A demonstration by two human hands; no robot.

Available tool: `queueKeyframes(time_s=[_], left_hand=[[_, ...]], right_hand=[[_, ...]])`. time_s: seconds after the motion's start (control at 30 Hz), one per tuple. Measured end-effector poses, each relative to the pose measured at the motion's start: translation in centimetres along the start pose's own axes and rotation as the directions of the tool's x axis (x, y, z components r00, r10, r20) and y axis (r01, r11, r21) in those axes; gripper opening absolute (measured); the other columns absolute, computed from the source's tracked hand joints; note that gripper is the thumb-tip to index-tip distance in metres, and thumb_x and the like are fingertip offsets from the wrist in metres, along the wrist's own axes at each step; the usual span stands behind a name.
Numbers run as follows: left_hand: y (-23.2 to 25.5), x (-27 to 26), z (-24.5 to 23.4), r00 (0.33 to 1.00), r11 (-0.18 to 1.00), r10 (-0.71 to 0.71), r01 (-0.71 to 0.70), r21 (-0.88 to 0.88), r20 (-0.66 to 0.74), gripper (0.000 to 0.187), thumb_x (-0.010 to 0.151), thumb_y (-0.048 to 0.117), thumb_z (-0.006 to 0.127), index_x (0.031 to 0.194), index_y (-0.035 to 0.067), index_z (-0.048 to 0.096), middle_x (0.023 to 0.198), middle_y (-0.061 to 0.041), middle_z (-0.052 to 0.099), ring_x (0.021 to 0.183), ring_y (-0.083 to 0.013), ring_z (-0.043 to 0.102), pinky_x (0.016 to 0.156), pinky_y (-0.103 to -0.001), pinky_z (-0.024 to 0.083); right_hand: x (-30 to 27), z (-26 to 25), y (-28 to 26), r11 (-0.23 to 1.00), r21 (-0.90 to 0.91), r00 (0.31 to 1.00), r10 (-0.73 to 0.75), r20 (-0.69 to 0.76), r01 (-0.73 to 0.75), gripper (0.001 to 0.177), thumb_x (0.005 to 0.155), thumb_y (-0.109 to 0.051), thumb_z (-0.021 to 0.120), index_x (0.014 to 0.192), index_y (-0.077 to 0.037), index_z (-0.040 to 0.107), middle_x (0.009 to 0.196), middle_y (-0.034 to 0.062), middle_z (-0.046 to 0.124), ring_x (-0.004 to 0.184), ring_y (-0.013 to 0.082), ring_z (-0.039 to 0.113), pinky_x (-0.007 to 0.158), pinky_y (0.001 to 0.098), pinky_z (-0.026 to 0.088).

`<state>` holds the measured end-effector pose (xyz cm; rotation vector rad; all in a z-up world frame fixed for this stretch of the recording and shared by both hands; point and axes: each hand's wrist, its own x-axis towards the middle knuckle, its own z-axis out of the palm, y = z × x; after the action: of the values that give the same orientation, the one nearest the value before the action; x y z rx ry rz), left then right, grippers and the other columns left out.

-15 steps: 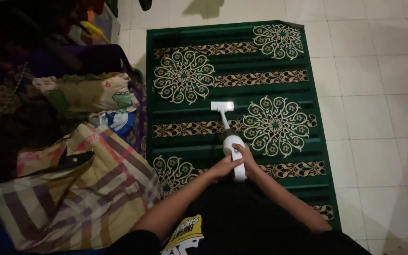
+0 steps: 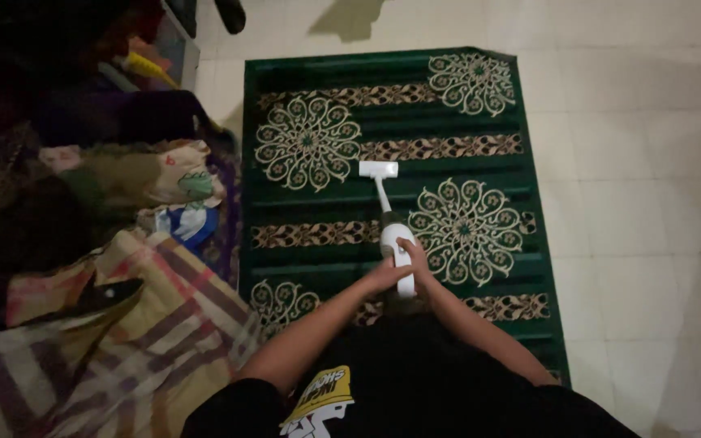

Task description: The person uses a handheld vacuum cleaner to clean a tiled floor before moving on to vacuum a green patterned rug.

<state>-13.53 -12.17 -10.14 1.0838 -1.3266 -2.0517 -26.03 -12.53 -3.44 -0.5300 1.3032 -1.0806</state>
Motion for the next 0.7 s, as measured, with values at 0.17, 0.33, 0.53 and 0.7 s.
queueKeyframes(time_s=[0.17, 0.33, 0.53, 0.7], left_hand=[[2.4, 8.1, -1.6, 0.991, 0.989, 0.101, -0.09, 0.121, -0.083, 0.057, 0.093, 0.033, 0.071, 0.137, 0.0, 0.057, 0.118, -0.01, 0.071, 0.104, -0.0206, 0.069, 0.089, -0.036, 0.057], [8.8, 13.3, -2.2, 0.984, 0.994, 0.059, -0.042, 0.103, -0.169, 0.062, 0.089, 0.038, 0.072, 0.136, 0.002, 0.056, 0.117, -0.009, 0.071, 0.103, -0.0211, 0.07, 0.087, -0.037, 0.057], [11.8, 19.7, -4.4, 0.972, 0.993, -0.107, 0.095, -0.065, -0.207, 0.062, 0.087, 0.045, 0.071, 0.131, 0.002, 0.062, 0.109, -0.011, 0.072, 0.091, -0.0231, 0.072, 0.077, -0.04, 0.059], [13.8, 20.0, -4.0, 0.945, 0.988, -0.103, 0.134, 0.077, -0.311, 0.06, 0.09, 0.048, 0.068, 0.129, 0.003, 0.063, 0.107, -0.011, 0.073, 0.086, -0.0208, 0.072, 0.071, -0.038, 0.057]], right_hand=[[9.5, -2.4, -1.3, 0.999, 0.002, 0.998, -0.037, 0.045, 0.037, 0.043, 0.086, -0.04, 0.07, 0.112, -0.006, 0.066, 0.091, 0.0071, 0.065, 0.08, 0.0213, 0.064, 0.073, 0.0375, 0.054], [15.9, -2.6, -6.4, 1.0, 0.018, 0.996, 0.005, 0.094, -0.007, 0.043, 0.084, -0.04, 0.071, 0.109, -0.005, 0.067, 0.088, 0.0094, 0.066, 0.075, 0.0239, 0.065, 0.07, 0.0401, 0.053], [21.5, -1.8, -11.0, 0.996, 0.058, 0.987, 0.051, 0.15, -0.06, 0.042, 0.083, -0.039, 0.071, 0.112, -0.011, 0.063, 0.092, 0.0085, 0.065, 0.079, 0.0241, 0.066, 0.072, 0.0415, 0.055], [23.5, -2.4, -11.9, 0.979, -0.029, 0.957, 0.204, 0.207, -0.202, 0.046, 0.084, -0.044, 0.067, 0.112, -0.008, 0.066, 0.089, 0.0108, 0.069, 0.078, 0.0279, 0.068, 0.069, 0.0427, 0.055]])
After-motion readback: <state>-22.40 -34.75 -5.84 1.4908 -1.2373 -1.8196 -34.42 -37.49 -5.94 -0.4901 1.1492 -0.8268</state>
